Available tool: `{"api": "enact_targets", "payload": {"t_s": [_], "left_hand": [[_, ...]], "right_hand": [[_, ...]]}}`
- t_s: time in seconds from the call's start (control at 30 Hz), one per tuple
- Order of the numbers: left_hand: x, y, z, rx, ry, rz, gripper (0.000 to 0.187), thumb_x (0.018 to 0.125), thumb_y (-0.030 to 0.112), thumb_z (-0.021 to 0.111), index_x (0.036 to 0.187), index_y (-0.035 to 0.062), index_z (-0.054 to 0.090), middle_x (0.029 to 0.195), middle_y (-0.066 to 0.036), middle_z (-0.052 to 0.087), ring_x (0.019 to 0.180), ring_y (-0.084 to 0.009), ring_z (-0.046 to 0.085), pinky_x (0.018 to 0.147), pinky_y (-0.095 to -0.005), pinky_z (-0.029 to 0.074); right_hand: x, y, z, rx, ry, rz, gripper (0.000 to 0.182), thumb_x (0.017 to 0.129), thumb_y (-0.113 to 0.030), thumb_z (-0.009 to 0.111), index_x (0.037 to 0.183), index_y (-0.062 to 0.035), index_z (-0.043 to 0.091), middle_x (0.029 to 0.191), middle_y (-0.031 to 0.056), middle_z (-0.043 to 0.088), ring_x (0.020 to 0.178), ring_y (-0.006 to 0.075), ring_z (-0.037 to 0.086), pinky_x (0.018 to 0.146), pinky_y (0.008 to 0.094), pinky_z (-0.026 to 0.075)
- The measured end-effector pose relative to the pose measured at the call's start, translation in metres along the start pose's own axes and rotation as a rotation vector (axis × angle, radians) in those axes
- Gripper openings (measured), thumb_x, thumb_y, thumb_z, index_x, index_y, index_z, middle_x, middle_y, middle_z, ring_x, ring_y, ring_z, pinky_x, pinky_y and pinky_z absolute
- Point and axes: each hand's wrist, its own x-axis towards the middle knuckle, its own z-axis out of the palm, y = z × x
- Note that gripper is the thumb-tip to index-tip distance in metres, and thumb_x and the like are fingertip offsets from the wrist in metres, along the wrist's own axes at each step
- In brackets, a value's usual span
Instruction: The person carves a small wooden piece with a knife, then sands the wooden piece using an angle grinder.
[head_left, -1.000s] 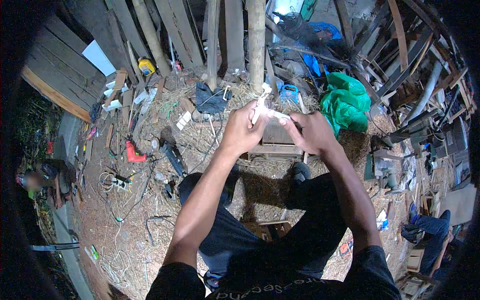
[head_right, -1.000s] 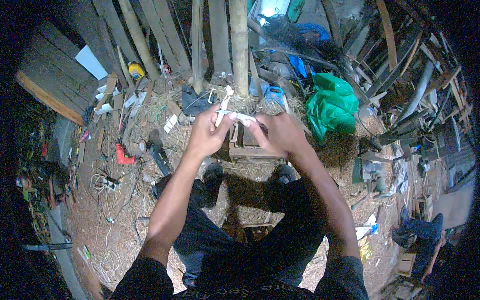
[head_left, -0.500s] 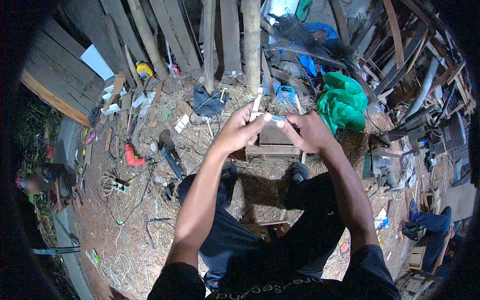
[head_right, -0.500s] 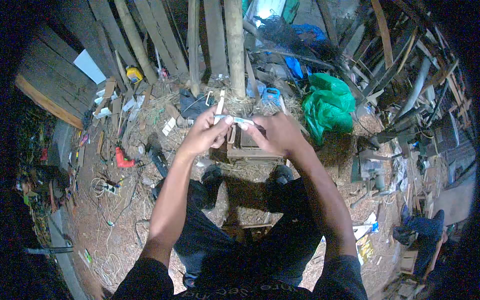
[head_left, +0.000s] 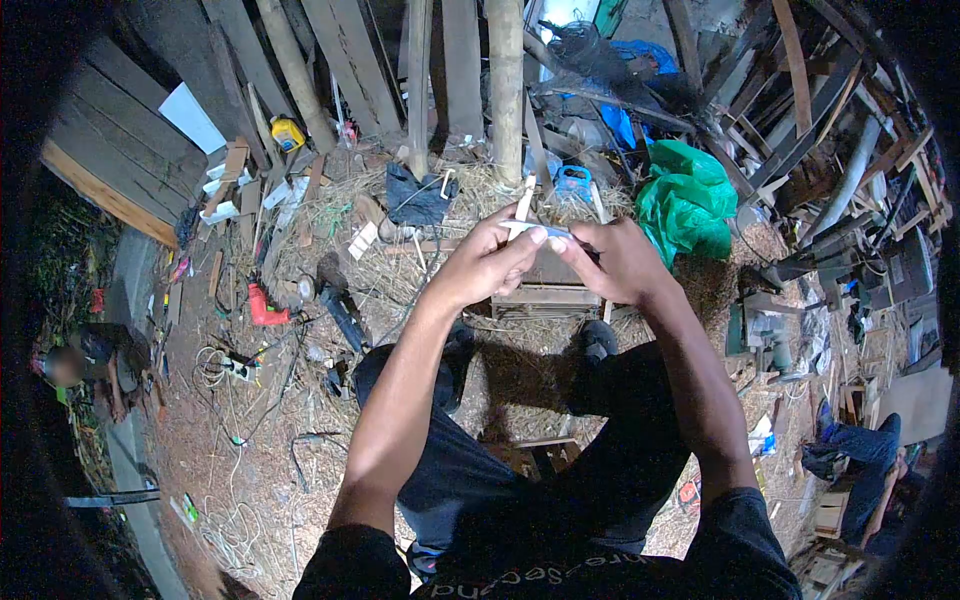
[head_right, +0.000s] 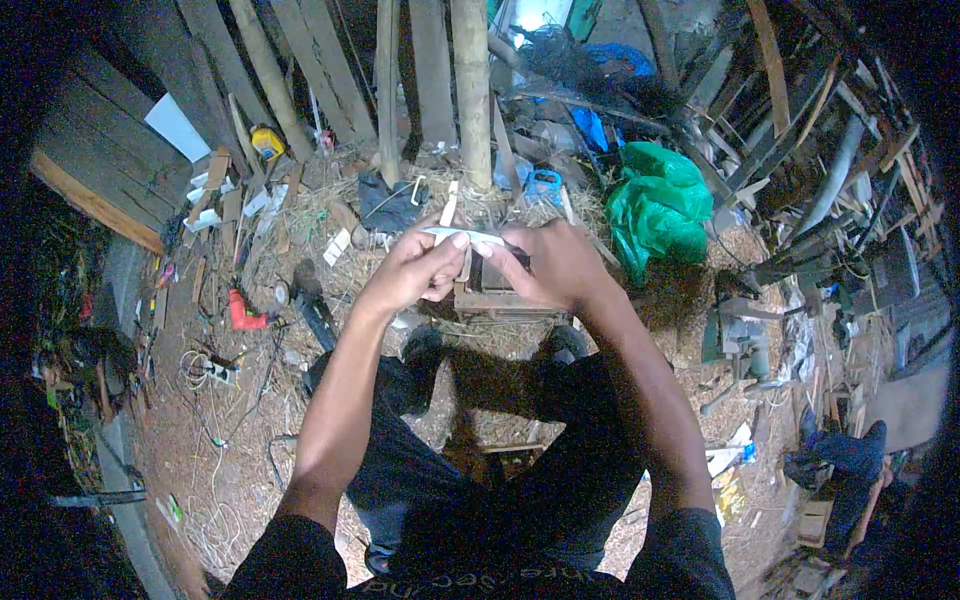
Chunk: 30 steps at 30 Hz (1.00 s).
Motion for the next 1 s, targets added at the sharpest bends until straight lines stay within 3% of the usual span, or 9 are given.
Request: {"api": "enact_targets", "payload": {"t_s": [0.1,0.2,0.3,0.4,0.5,0.6,0.87,0.93,1.0], "left_hand": [[0.000,0.000,-0.002,-0.023,-0.017,-0.055,0.023,0.100,0.031,0.052,0.103,0.0083,0.049,0.063,0.006,0.042,0.046,-0.0036,0.037,0.040,-0.0219,0.028],[-0.002,0.006,0.008,0.058,0.124,-0.082,0.029,0.100,0.033,0.050,0.087,0.0075,0.052,0.062,0.005,0.039,0.045,-0.0040,0.032,0.037,-0.0205,0.022],[0.000,0.005,0.005,0.245,0.131,-0.103,0.036,0.099,0.037,0.051,0.077,0.0078,0.052,0.062,0.005,0.042,0.048,-0.0043,0.034,0.040,-0.0223,0.026],[0.002,0.000,0.006,0.505,0.166,0.131,0.045,0.099,0.039,0.051,0.068,0.0063,0.052,0.062,0.004,0.045,0.053,-0.0067,0.039,0.047,-0.0262,0.032],[0.001,0.002,0.012,0.591,0.248,0.152,0.047,0.099,0.037,0.051,0.066,0.0030,0.055,0.061,0.003,0.047,0.058,-0.0092,0.042,0.054,-0.0294,0.036],[-0.001,0.003,0.008,0.725,0.249,0.163,0.037,0.096,0.033,0.056,0.085,-0.0016,0.063,0.067,-0.004,0.054,0.056,-0.0124,0.046,0.054,-0.0326,0.040],[0.002,-0.011,0.013,0.575,0.329,0.229,0.034,0.097,0.031,0.056,0.094,-0.0004,0.068,0.076,-0.009,0.066,0.070,-0.0150,0.061,0.068,-0.0327,0.048],[0.006,-0.017,0.021,0.557,0.408,0.206,0.033,0.098,0.030,0.054,0.096,0.0001,0.068,0.070,-0.008,0.064,0.069,-0.0143,0.060,0.068,-0.0325,0.048],[0.006,-0.013,0.020,0.483,0.338,0.039,0.034,0.099,0.031,0.053,0.096,-0.0004,0.067,0.068,-0.008,0.062,0.069,-0.0141,0.059,0.069,-0.0321,0.048]], "right_hand": [[0.000,0.002,0.003,-0.002,0.021,-0.033,0.046,0.093,-0.042,0.056,0.070,-0.0030,0.057,0.050,0.0180,0.047,0.046,0.0376,0.048,0.046,0.0416,0.040],[-0.001,0.004,0.005,-0.020,0.042,-0.031,0.045,0.092,-0.042,0.056,0.070,-0.0032,0.057,0.050,0.0181,0.047,0.046,0.0381,0.047,0.046,0.0420,0.039],[-0.002,0.002,0.002,-0.030,0.034,-0.017,0.043,0.092,-0.042,0.056,0.072,-0.0037,0.058,0.051,0.0186,0.047,0.047,0.0385,0.048,0.046,0.0422,0.039],[-0.003,0.004,0.003,-0.033,0.060,-0.030,0.043,0.092,-0.042,0.056,0.072,-0.0038,0.059,0.051,0.0191,0.047,0.048,0.0394,0.048,0.046,0.0423,0.039],[-0.003,0.001,-0.002,-0.047,0.011,0.005,0.043,0.092,-0.041,0.056,0.072,-0.0037,0.058,0.053,0.0200,0.048,0.049,0.0399,0.049,0.047,0.0431,0.039],[-0.003,0.006,0.003,-0.060,0.010,-0.006,0.043,0.092,-0.041,0.056,0.072,-0.0037,0.058,0.054,0.0207,0.049,0.051,0.0404,0.050,0.049,0.0443,0.041],[0.002,0.004,-0.002,-0.099,0.010,-0.033,0.041,0.092,-0.038,0.055,0.071,-0.0039,0.057,0.057,0.0213,0.052,0.056,0.0422,0.055,0.052,0.0468,0.044],[0.003,0.008,-0.004,-0.087,0.018,-0.033,0.040,0.093,-0.037,0.055,0.071,-0.0037,0.057,0.057,0.0216,0.051,0.056,0.0425,0.054,0.052,0.0468,0.043],[0.003,0.012,-0.007,-0.090,-0.052,0.000,0.041,0.091,-0.046,0.052,0.077,-0.0084,0.062,0.063,0.0211,0.058,0.063,0.0435,0.059,0.058,0.0501,0.048]]}}
